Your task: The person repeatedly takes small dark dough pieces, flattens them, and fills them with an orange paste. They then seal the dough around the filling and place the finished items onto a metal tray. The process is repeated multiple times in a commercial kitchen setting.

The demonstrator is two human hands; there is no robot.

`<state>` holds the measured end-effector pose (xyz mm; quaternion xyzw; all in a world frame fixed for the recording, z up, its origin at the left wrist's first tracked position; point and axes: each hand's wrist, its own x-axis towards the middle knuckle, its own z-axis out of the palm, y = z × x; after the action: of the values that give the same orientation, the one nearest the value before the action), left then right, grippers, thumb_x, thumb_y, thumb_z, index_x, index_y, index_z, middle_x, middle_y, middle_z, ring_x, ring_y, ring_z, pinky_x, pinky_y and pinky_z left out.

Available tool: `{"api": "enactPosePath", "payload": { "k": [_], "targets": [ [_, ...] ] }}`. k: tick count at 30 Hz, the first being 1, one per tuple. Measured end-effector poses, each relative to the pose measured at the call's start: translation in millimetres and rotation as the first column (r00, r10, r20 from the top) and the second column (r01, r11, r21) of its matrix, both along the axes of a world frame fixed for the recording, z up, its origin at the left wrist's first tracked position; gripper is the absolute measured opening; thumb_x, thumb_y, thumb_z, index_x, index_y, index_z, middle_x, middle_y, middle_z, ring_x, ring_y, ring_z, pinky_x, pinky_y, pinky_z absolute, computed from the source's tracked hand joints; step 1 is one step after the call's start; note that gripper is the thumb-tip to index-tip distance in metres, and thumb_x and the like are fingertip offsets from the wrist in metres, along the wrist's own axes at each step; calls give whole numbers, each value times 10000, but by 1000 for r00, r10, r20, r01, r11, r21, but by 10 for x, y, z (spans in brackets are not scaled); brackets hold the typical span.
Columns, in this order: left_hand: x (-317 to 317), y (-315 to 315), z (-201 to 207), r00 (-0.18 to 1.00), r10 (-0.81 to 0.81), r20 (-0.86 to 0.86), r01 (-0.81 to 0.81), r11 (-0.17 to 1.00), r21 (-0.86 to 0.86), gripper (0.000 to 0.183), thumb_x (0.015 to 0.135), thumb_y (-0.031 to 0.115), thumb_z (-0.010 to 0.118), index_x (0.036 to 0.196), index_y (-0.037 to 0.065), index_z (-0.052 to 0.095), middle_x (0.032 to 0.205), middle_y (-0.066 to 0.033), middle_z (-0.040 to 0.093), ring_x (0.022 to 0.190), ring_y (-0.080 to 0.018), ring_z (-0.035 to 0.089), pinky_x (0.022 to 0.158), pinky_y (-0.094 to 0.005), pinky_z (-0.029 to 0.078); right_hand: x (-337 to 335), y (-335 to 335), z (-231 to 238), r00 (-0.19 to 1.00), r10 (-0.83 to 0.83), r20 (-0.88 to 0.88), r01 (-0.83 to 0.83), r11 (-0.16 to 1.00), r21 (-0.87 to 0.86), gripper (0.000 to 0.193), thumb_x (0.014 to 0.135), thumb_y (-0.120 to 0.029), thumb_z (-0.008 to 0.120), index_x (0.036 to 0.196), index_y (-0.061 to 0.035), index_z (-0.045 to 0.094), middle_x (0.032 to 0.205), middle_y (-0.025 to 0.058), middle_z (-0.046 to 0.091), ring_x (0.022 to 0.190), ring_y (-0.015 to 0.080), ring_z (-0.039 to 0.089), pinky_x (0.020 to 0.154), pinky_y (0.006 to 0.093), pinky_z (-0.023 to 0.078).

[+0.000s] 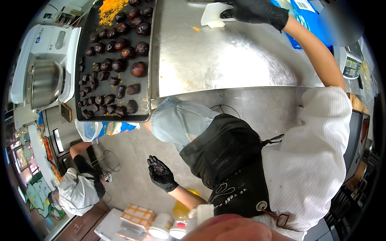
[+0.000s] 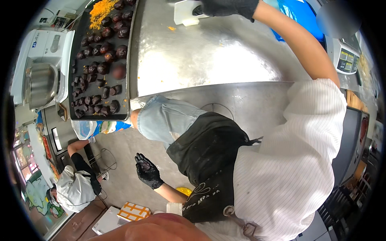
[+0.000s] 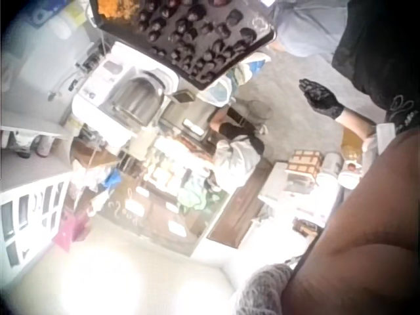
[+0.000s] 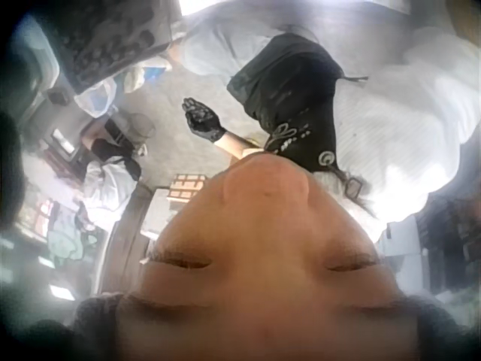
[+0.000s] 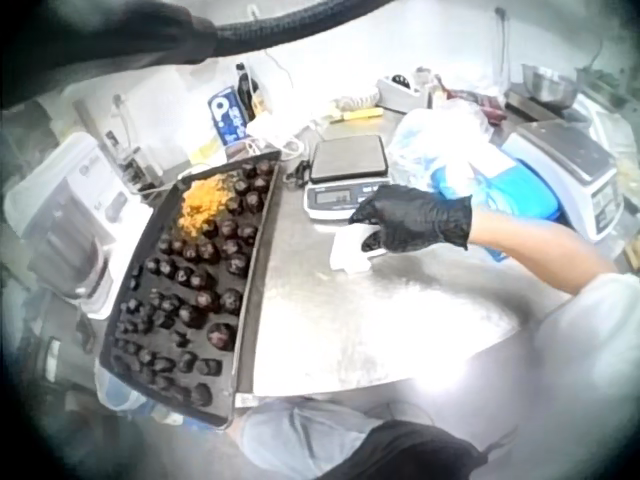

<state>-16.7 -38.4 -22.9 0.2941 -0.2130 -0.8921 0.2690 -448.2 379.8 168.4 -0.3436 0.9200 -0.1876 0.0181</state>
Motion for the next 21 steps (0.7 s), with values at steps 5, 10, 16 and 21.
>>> {"api": "enactPosePath", "payload": {
  "k": [5, 10, 16, 21],
  "targets": [
    [-14, -11, -53, 997, -14, 70, 18, 999, -46, 538, 939, 136, 429, 1418, -48, 270, 1472, -185, 327, 1369, -256, 319, 1156, -368, 251, -24, -271, -21, 991, 79, -109, -55, 977, 208, 239, 725, -185, 655, 908, -31, 653, 799, 222, 632, 793, 398, 610, 687, 463, 477],
    [-69, 48, 7, 1000, 9, 27, -9, 999, -32, 518, 936, 141, 432, 1401, -49, 311, 1462, -196, 340, 1362, -262, 330, 1149, -371, 262, -122, -227, -48, 976, 125, -177, -91, 978, 189, 249, 706, -225, 662, 867, -35, 655, 788, 219, 630, 790, 401, 609, 672, 476, 472],
    [-91, -3, -90, 997, -50, -58, 54, 996, 72, 517, 936, 134, 437, 1402, -50, 312, 1461, -202, 339, 1362, -279, 329, 1137, -378, 284, -28, -397, -99, 977, 98, -187, -75, 989, 129, 264, 748, -179, 697, 969, -39, 659, 846, 174, 663, 777, 314, 643, 699, 409, 499],
    [-33, -37, 29, 983, -86, -160, 84, 996, -21, 516, 938, 142, 442, 1402, -45, 318, 1454, -205, 353, 1356, -291, 338, 1115, -382, 309, 54, -300, -196, 991, 15, -133, 14, 976, 216, 337, 766, -151, 705, 1082, -49, 655, 994, 163, 667, 911, 292, 646, 798, 358, 512]
  ]
}}
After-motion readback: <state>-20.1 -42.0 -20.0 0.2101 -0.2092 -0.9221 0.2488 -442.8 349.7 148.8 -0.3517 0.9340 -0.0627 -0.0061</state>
